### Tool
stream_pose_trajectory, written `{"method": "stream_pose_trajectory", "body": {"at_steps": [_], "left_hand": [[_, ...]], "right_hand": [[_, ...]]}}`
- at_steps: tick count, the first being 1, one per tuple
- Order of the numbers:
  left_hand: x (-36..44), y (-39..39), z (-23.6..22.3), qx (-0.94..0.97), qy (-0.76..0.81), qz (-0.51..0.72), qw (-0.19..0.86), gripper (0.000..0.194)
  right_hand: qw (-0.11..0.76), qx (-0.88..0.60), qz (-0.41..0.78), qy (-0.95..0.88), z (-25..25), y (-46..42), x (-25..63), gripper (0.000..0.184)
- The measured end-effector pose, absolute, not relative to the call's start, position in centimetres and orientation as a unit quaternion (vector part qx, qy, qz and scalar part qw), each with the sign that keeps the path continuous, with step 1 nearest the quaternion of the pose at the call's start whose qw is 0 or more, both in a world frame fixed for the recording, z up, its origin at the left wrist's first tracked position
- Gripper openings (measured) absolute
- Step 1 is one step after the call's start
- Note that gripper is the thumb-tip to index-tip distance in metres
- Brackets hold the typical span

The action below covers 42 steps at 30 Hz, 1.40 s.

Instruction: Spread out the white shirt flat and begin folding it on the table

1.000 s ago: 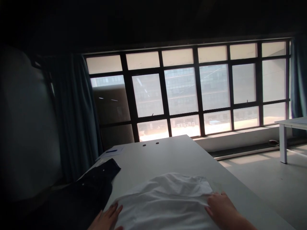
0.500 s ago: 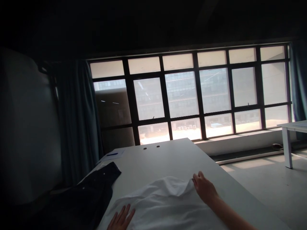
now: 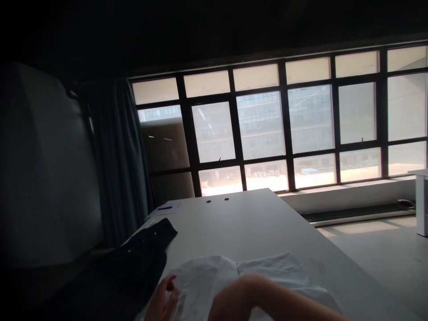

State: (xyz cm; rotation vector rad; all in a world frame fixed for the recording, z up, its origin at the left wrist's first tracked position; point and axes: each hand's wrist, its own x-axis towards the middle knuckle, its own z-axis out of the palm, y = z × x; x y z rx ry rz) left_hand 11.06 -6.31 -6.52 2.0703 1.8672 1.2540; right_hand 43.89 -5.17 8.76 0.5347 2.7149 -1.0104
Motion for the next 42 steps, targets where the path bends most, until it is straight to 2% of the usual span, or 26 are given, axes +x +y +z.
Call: {"method": "stream_pose_trajectory", "body": {"at_steps": [3,4,6,9,11,14,16,18,19,25,28,30,32,35,39,42], "left_hand": [[11.5,-6.9,-5.8,0.672,0.617,0.405,0.049,0.058],[11.6,-7.0,-5.7,0.677,0.618,0.397,0.043,0.058],[11.4,-7.0,-5.7,0.693,0.618,0.371,0.024,0.057],[11.0,-6.7,-6.2,0.725,0.62,0.3,-0.011,0.055],[10.9,-6.5,-6.5,0.749,0.618,0.238,-0.017,0.055],[11.2,-6.3,-6.6,0.775,0.611,0.16,-0.004,0.061],[11.4,-6.2,-6.5,0.781,0.611,0.127,0.006,0.065],[11.5,-6.1,-6.3,0.784,0.612,0.104,0.015,0.067],[11.6,-6.1,-6.2,0.784,0.612,0.097,0.018,0.068],[12.3,-6.5,-4.8,0.777,0.624,0.07,0.037,0.068],[13.1,-6.3,-2.4,0.767,0.638,0.038,0.052,0.069],[13.8,-5.4,-0.4,0.764,0.643,0.024,0.05,0.057],[14.7,-4.0,1.3,0.765,0.642,0.025,0.039,0.04],[16.9,-1.3,2.7,0.777,0.627,0.048,0.018,0.031],[21.2,1.1,1.9,0.819,0.564,0.105,0.02,0.032],[23.8,1.3,0.0,0.831,0.536,0.146,0.032,0.037]], "right_hand": [[-0.158,0.372,-0.259,0.877,13.4,0.6,44.5,0.023],[-0.208,0.406,-0.235,0.858,15.1,2.6,45.1,0.022],[-0.304,0.473,-0.179,0.808,17.5,6.1,46.2,0.038],[-0.392,0.532,-0.102,0.743,16.9,8.2,46.7,0.054],[-0.392,0.538,-0.083,0.742,13.8,7.2,46.0,0.054],[-0.32,0.529,-0.101,0.779,6.7,4.1,44.8,0.04],[-0.255,0.557,-0.117,0.782,1.9,2.3,45.1,0.053],[-0.115,0.623,-0.122,0.764,-2.2,1.7,46.8,0.072],[-0.089,0.633,-0.122,0.759,-3.8,1.8,48.2,0.074],[-0.108,0.691,-0.04,0.713,-9.2,4.1,60.7,0.073],[-0.135,0.754,0.041,0.641,-9.7,4.2,66.6,0.058],[-0.15,0.774,0.072,0.611,-9.6,3.9,69.1,0.048],[-0.158,0.778,0.079,0.602,-9.2,3.6,70.0,0.044],[-0.166,0.771,0.087,0.609,-8.6,3.4,69.4,0.039],[-0.182,0.74,0.087,0.642,-7.9,3.3,67.8,0.031],[-0.235,0.716,0.089,0.652,-7.6,3.2,67.2,0.028]]}}
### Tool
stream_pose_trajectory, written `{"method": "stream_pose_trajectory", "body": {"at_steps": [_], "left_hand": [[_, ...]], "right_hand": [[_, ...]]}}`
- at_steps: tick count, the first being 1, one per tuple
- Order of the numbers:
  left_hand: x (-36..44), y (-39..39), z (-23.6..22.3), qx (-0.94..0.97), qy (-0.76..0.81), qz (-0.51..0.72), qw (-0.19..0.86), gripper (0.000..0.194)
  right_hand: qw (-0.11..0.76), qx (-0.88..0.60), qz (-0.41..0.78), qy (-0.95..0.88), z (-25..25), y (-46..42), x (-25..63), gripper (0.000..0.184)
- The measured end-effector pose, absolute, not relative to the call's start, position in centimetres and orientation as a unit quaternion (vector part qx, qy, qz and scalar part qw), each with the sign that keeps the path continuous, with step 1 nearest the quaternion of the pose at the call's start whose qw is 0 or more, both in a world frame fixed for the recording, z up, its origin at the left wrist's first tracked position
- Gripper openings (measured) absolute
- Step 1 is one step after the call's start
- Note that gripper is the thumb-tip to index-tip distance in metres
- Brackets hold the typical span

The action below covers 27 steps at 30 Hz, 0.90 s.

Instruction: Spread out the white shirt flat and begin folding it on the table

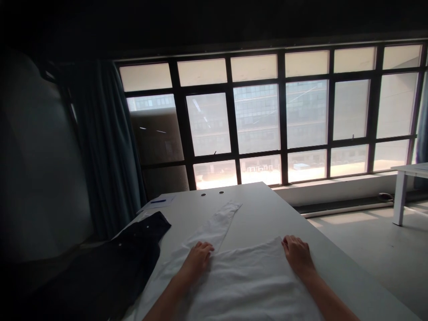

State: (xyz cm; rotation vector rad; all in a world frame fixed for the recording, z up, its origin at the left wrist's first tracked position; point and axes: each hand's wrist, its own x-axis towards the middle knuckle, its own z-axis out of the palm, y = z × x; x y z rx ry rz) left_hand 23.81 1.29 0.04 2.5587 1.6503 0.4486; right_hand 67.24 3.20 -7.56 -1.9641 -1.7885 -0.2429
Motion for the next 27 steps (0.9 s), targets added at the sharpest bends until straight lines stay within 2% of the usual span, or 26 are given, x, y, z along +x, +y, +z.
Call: {"method": "stream_pose_trajectory", "body": {"at_steps": [5,8,14,16,21,27], "left_hand": [[24.0,0.8,-2.2,0.816,0.54,0.201,0.037,0.037],[22.7,1.1,-2.5,0.808,0.549,0.209,0.044,0.032],[22.2,1.4,-2.4,0.823,0.522,0.215,0.069,0.018],[22.6,1.1,-2.2,0.83,0.507,0.222,0.074,0.014],[23.6,0.5,-1.6,0.851,0.466,0.227,0.086,0.024],[24.1,0.4,-1.5,0.848,0.477,0.221,0.068,0.025]], "right_hand": [[0.355,-0.7,-0.046,-0.618,-7.1,3.3,67.1,0.024],[0.393,-0.692,-0.013,-0.606,-6.7,3.6,67.0,0.02],[0.359,-0.664,0.119,-0.645,-6.1,4.1,67.0,0.041],[0.368,-0.649,0.144,-0.65,-5.9,4.3,67.4,0.039],[0.363,-0.624,0.221,-0.656,-4.9,4.5,69.1,0.03],[0.328,-0.573,0.319,-0.68,-3.5,3.8,70.2,0.019]]}}
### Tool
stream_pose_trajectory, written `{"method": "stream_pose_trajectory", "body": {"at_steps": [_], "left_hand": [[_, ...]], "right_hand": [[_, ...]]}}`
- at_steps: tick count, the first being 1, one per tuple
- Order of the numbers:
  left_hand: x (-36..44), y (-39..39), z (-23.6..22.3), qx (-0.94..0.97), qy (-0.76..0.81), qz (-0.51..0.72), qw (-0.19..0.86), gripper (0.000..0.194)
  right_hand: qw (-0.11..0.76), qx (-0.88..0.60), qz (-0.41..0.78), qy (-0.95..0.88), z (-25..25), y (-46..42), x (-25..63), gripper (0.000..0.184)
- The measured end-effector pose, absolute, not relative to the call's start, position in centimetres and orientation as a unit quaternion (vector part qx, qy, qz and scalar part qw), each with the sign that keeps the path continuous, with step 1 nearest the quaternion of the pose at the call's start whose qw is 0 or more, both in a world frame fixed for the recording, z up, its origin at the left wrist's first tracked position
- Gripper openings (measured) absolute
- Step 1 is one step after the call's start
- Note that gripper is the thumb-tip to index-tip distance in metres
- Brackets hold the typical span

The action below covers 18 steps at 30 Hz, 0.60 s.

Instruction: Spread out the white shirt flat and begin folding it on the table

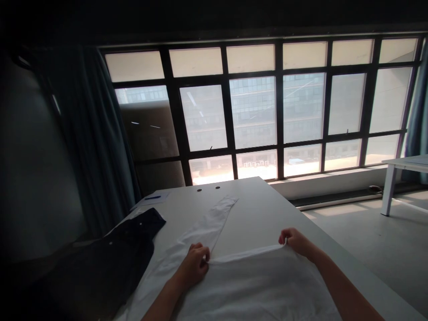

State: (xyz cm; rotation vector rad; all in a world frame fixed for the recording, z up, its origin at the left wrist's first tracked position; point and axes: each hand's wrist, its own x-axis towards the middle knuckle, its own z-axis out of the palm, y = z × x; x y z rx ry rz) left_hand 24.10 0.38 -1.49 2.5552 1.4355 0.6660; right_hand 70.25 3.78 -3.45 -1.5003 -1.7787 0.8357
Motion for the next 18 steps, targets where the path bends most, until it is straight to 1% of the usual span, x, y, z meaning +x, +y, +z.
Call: {"method": "stream_pose_trajectory", "body": {"at_steps": [3,4,9,12,15,18], "left_hand": [[24.1,0.3,-1.4,0.844,0.488,0.219,0.047,0.034],[24.0,0.3,-1.3,0.842,0.491,0.218,0.039,0.035],[23.6,0.5,-1.5,0.828,0.518,0.214,-0.005,0.02],[23.6,0.7,-2.1,0.815,0.54,0.205,-0.049,0.019],[23.6,1.1,-2.6,0.802,0.557,0.202,-0.07,0.029],[23.4,1.4,-2.8,0.79,0.573,0.207,-0.072,0.027]], "right_hand": [[0.315,-0.568,0.327,-0.687,-3.2,3.6,70.1,0.019],[0.313,-0.569,0.323,-0.689,-3.2,3.7,70.0,0.021],[0.312,-0.567,0.283,-0.708,-3.1,4.0,69.8,0.036],[0.303,-0.595,0.238,-0.705,-3.3,4.3,69.9,0.041],[0.291,-0.637,0.195,-0.686,-3.8,4.5,69.7,0.038],[0.27,-0.67,0.165,-0.671,-4.7,4.5,69.3,0.032]]}}
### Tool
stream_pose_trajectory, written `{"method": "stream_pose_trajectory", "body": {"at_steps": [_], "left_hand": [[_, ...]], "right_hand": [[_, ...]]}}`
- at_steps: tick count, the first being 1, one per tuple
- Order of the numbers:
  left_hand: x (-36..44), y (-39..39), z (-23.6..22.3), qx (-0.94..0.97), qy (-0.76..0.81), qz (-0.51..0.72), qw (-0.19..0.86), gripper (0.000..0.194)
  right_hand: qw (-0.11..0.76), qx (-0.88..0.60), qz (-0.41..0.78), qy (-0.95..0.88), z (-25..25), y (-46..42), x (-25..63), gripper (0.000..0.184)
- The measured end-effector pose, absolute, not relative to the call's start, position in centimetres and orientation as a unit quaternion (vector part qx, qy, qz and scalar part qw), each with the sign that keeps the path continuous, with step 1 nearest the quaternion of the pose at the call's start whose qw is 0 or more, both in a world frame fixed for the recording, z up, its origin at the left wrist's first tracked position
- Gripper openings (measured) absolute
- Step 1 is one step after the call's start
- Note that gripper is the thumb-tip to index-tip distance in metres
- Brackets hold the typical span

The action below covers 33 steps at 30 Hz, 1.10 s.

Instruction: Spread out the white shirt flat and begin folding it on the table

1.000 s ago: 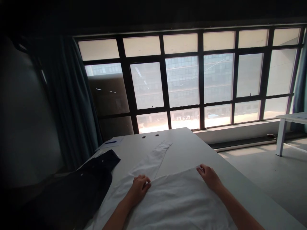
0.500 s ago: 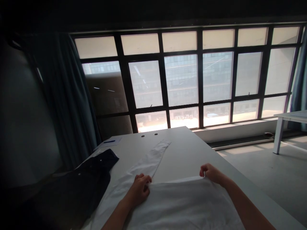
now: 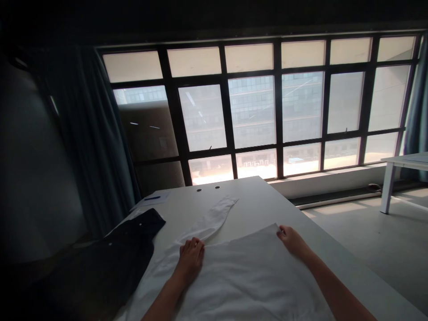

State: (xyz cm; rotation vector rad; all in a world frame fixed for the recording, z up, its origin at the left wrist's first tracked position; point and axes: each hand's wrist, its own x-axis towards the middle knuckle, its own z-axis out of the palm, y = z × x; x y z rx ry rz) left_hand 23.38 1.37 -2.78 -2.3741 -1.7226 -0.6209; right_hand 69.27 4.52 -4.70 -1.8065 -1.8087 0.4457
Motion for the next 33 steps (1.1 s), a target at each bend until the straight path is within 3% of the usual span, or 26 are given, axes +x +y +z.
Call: {"method": "stream_pose_trajectory", "body": {"at_steps": [13,17,24,33], "left_hand": [[23.4,1.9,-2.4,-0.771,-0.611,-0.178,0.015,0.024],[23.9,1.7,-2.8,-0.772,-0.615,-0.162,0.008,0.022],[24.3,1.0,-4.0,-0.761,-0.635,-0.134,-0.006,0.047],[22.7,1.3,-2.5,-0.778,-0.616,-0.103,-0.068,0.049]], "right_hand": [[0.158,-0.76,0.08,-0.625,-6.3,3.9,68.4,0.037],[0.153,-0.764,0.065,-0.624,-6.6,4.0,68.5,0.034],[0.165,-0.755,0.058,-0.632,-7.2,4.2,68.5,0.027],[0.179,-0.768,0.035,-0.613,-7.3,4.0,68.6,0.023]]}}
